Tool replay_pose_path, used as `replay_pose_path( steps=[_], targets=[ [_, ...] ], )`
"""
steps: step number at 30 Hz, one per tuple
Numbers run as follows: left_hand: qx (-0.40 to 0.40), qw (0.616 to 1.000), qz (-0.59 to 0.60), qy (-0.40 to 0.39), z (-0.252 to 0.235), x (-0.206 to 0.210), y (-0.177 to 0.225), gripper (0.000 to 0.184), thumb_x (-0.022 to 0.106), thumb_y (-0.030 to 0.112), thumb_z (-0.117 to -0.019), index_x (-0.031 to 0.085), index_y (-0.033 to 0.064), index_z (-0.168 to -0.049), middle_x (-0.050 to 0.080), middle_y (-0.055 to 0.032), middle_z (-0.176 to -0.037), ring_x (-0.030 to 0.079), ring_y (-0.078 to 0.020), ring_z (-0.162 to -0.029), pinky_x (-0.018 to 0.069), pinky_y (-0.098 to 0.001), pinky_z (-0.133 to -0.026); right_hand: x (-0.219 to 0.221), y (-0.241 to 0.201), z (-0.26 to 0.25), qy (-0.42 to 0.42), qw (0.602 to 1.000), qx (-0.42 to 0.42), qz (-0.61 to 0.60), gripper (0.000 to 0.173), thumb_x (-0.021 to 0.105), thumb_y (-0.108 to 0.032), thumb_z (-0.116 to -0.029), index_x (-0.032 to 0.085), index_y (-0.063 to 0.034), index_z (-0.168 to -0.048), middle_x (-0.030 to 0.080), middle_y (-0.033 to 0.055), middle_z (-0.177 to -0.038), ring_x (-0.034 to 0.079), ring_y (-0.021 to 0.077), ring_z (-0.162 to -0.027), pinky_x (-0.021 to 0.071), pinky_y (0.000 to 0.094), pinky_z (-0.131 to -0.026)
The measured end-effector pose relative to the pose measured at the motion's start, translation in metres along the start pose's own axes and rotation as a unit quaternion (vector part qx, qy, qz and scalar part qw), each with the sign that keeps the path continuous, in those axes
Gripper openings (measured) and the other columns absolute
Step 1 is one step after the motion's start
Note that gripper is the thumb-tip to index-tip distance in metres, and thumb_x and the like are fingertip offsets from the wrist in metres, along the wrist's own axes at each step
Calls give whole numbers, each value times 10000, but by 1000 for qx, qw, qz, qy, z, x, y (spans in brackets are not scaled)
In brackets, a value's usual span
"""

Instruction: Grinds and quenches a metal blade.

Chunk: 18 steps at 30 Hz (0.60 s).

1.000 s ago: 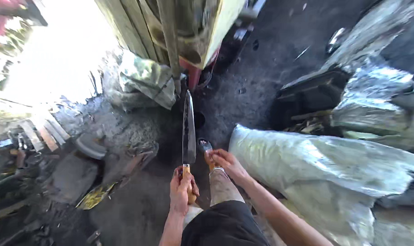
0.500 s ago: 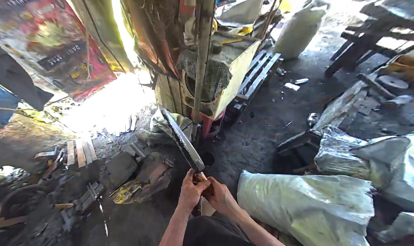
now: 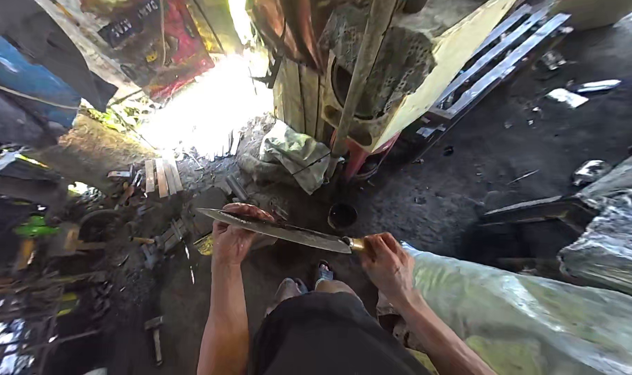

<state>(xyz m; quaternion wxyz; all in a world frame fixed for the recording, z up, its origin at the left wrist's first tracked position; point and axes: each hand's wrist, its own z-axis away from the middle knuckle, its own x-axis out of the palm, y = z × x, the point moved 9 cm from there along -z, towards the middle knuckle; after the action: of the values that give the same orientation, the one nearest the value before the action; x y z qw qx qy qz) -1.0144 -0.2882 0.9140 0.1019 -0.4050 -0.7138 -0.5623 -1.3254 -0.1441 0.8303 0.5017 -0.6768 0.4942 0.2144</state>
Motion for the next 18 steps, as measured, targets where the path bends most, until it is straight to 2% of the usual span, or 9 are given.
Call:
replay_pose_path(
  steps=[4,9,12,14,15,16,18],
  targets=[
    [8,1000,-29,-4,1,0,8,206,761,246,-928,766,132,-1100,739,-121,-1097,713,-307,-1028,585,-528,-934,8,10,-17,-19,999,-28,-18,199,614,-229,-931,728,-74,-982,697,141,-935,705,312,-811,569,470,-627],
    [31,994,-87,63,-2,-14,7,278,753,212,-934,735,153,-1204,726,-117,-1163,708,-291,-1060,588,-525,-939,25,24,-37,-61,995,-42,-60,189,655,-223,-896,727,-78,-995,702,148,-994,709,314,-841,583,476,-646],
    [39,979,-130,150,1,-27,13,370,725,252,-964,661,146,-1312,717,-143,-1150,724,-301,-1002,618,-520,-877,37,30,-45,-108,989,-44,-95,224,699,-264,-884,723,-89,-1022,684,151,-1031,702,307,-848,583,476,-640],
    [34,950,-185,248,6,-40,18,326,660,248,-1011,634,143,-1319,728,-146,-1067,744,-280,-879,649,-465,-764,49,34,-46,-156,978,-52,-127,326,734,-321,-875,721,-86,-1100,688,144,-1018,697,292,-809,587,477,-631],
    [22,924,-223,310,11,-49,20,283,622,227,-1031,624,149,-1303,728,-129,-1015,741,-251,-802,650,-422,-694,56,34,-45,-181,972,-63,-139,381,740,-366,-883,714,-88,-1142,703,133,-1019,703,281,-803,593,477,-637],
    [4,891,-261,371,16,-59,20,255,609,225,-1038,617,157,-1284,712,-102,-960,721,-219,-714,641,-387,-622,63,33,-43,-199,966,-76,-143,406,735,-408,-890,712,-94,-1147,720,122,-1022,715,274,-805,598,480,-643],
    [-29,832,-317,455,24,-77,20,214,637,243,-1031,616,156,-1225,676,-67,-882,670,-181,-588,618,-356,-526,73,25,-40,-220,961,-107,-126,372,715,-432,-882,721,-110,-1069,725,105,-986,722,274,-789,592,485,-610]
  ],
)
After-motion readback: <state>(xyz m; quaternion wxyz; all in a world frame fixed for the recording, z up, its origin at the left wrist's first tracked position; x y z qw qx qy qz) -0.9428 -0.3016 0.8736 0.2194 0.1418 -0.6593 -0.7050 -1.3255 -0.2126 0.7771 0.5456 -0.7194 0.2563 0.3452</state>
